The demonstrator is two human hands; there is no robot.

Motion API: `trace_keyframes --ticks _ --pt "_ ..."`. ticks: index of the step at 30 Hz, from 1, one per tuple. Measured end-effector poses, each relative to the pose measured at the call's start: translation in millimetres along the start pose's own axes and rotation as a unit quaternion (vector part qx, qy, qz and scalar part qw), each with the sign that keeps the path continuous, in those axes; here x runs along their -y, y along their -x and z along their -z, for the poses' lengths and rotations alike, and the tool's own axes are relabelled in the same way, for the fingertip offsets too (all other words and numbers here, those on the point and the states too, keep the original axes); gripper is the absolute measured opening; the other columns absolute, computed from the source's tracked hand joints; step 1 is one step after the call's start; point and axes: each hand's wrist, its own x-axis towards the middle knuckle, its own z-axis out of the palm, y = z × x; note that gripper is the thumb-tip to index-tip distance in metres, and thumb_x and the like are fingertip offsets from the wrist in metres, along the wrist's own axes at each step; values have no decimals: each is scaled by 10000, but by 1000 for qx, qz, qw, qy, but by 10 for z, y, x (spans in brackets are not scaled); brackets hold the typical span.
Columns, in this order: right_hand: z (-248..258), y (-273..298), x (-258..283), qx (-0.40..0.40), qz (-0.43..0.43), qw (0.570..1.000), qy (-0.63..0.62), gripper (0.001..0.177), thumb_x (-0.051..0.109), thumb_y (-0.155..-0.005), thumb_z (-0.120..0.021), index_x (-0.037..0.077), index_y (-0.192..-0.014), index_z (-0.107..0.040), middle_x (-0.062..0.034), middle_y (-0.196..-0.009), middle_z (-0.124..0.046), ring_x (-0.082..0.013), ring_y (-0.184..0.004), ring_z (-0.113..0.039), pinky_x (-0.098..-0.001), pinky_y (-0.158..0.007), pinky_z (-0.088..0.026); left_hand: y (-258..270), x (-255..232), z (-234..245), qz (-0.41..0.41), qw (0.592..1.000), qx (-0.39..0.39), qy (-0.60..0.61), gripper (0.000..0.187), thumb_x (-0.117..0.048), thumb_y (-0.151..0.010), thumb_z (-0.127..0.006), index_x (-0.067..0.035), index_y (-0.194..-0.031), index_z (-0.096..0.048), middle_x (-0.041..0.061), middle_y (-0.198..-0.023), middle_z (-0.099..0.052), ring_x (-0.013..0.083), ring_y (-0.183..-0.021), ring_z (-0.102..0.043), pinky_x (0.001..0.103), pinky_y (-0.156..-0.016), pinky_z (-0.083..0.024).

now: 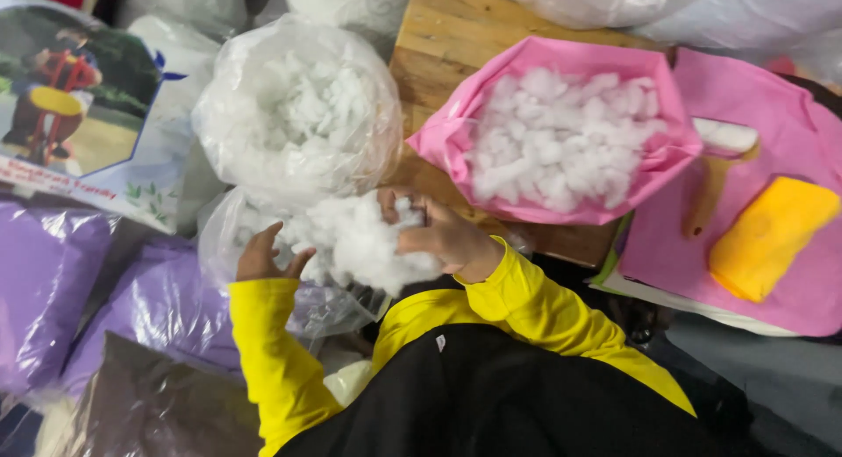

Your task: Stuffing a pink pillowcase with white fiberfill, zipping it shut, and cleaning the surface using a lint roller and a yellow cloth.

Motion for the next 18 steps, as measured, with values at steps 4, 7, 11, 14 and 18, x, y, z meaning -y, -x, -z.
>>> trace_keyframes --ticks 4,7,11,14,18 --pt "-194 527 522 -34 55 993 -98 551 -90 -662 -722 60 -1187 -649 -113 -935 -709 -203 -846 -734 -303 -689 -608 -284 -1022 129 -138 924 79 348 1094 -465 -790 -771 -76 -1629 -187 288 -1529 -412 511 -1272 -544 604 -929 -509" --pt "3 693 715 -41 120 988 -90 799 -112 -592 -718 -55 -1373 -562 -191 -1078 -708 -270 -976 -731 -373 -817 -626 -414 -1748 -198 -330 820 122 452 1515 -775 -578 -781 -36 -1644 2 346 -1627 -247 447 -1488 -274 626 -1179 -273" --pt "549 890 1073 -84 184 974 101 768 -66 -620 -631 -13 -1372 -486 -202 -1084 -658 -274 -940 -689 -360 -760 -582 -619 -2503 -570 -358 745 153 542 1211 -499 -726 -857 5 -1565 -145 299 -1531 -394 411 -1403 -421 614 -1151 -334" --pt "650 1048 1455 -148 214 918 299 672 -9 -720 -669 63 -1357 -465 -151 -1151 -634 -227 -1016 -639 -309 -817 -528 -767 -2966 -703 -366 770 71 518 732 -285 -840 -806 34 -1378 -427 273 -1325 -551 437 -1233 -575 590 -1050 -450" --pt "471 1164 1939 -260 321 773 481 534 84 -872 -823 91 -1283 -483 -160 -1324 -573 -193 -1209 -547 -351 -1033 -464 -1116 -3243 -1069 -376 778 -48 502 138 -143 -940 -682 -66 -1038 -742 98 -1029 -707 324 -963 -716 415 -898 -555"
